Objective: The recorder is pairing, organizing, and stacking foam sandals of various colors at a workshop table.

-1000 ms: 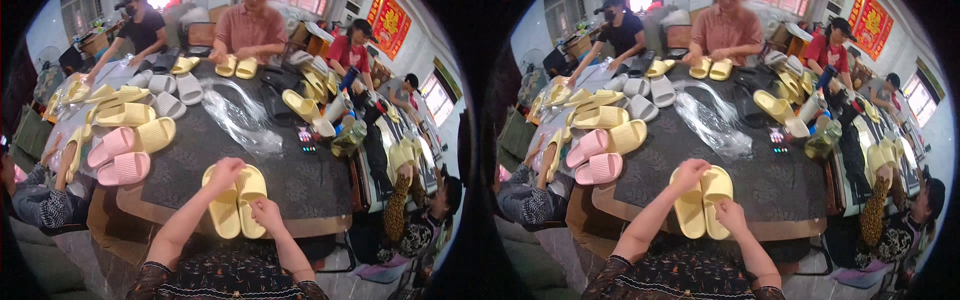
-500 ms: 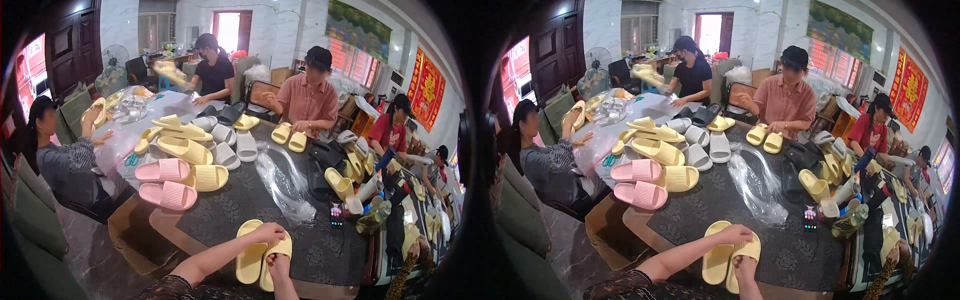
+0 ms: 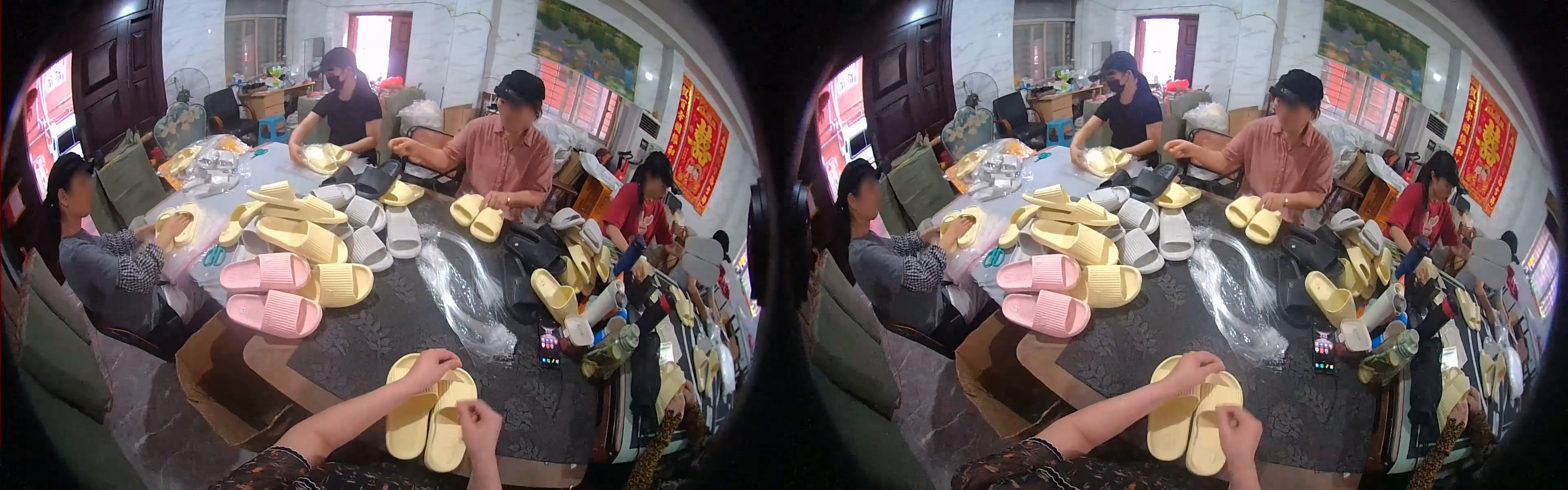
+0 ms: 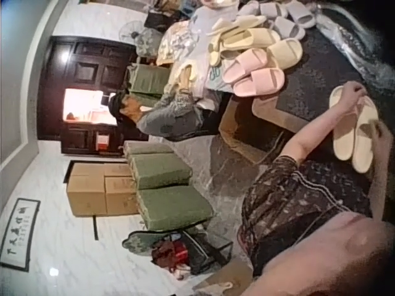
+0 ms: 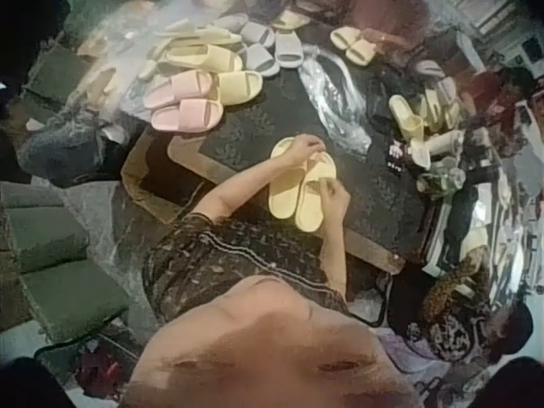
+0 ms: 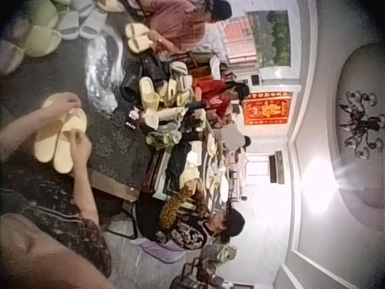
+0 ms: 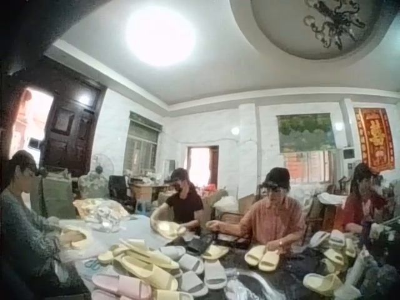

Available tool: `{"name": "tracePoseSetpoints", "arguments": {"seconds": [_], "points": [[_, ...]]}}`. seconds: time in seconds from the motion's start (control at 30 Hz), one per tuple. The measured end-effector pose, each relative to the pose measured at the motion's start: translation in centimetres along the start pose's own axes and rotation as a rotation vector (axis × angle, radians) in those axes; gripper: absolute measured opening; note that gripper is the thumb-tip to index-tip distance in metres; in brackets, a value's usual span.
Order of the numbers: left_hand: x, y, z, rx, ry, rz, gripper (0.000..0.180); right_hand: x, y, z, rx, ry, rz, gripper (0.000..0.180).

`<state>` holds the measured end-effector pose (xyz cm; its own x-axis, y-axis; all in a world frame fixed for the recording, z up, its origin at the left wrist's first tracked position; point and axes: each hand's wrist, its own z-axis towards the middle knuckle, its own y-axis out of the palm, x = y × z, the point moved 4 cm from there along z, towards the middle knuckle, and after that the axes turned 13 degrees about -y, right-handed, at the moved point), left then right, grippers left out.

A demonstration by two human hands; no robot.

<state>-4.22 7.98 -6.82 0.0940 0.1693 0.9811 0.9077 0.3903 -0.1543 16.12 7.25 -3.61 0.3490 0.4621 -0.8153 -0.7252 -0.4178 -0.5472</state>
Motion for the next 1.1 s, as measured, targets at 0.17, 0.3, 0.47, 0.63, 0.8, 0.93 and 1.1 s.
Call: {"name": "tracePoseSetpoints", "arguments": {"seconds": [0.17,0.3,0.47,0.63,0.8,0.93,1.1], "points": [[0.0,-0.2,0.0,0.014,0.017,-0.021,0.022,-1.2,1.2,5.6,0.332,-0.368,-0.142,0.029],[0.0,-0.4,-0.2,0.028,0.037,-0.125,0.021,1.1,4.0,8.0,0.151,-0.101,0.246,0.027],[-0.7,0.0,0.2,0.022,0.007,-0.213,0.019,2.9,4.1,7.8,0.166,-0.068,0.275,0.018],[-0.4,-1.0,0.7,0.069,0.02,-0.241,0.019,3.3,4.4,8.5,0.183,0.062,0.588,0.012],[-0.1,-0.3,0.5,-0.054,-0.148,-0.37,0.023,4.1,4.2,8.3,0.244,0.005,0.608,0.014],[-0.1,-0.2,0.4,-0.078,-0.143,-0.336,0.019,3.8,4.3,8.1,0.225,-0.049,0.609,0.012],[0.3,-0.5,0.0,-0.061,-0.106,-0.29,0.018,3.3,4.1,7.9,0.204,-0.017,0.612,0.013]]}}
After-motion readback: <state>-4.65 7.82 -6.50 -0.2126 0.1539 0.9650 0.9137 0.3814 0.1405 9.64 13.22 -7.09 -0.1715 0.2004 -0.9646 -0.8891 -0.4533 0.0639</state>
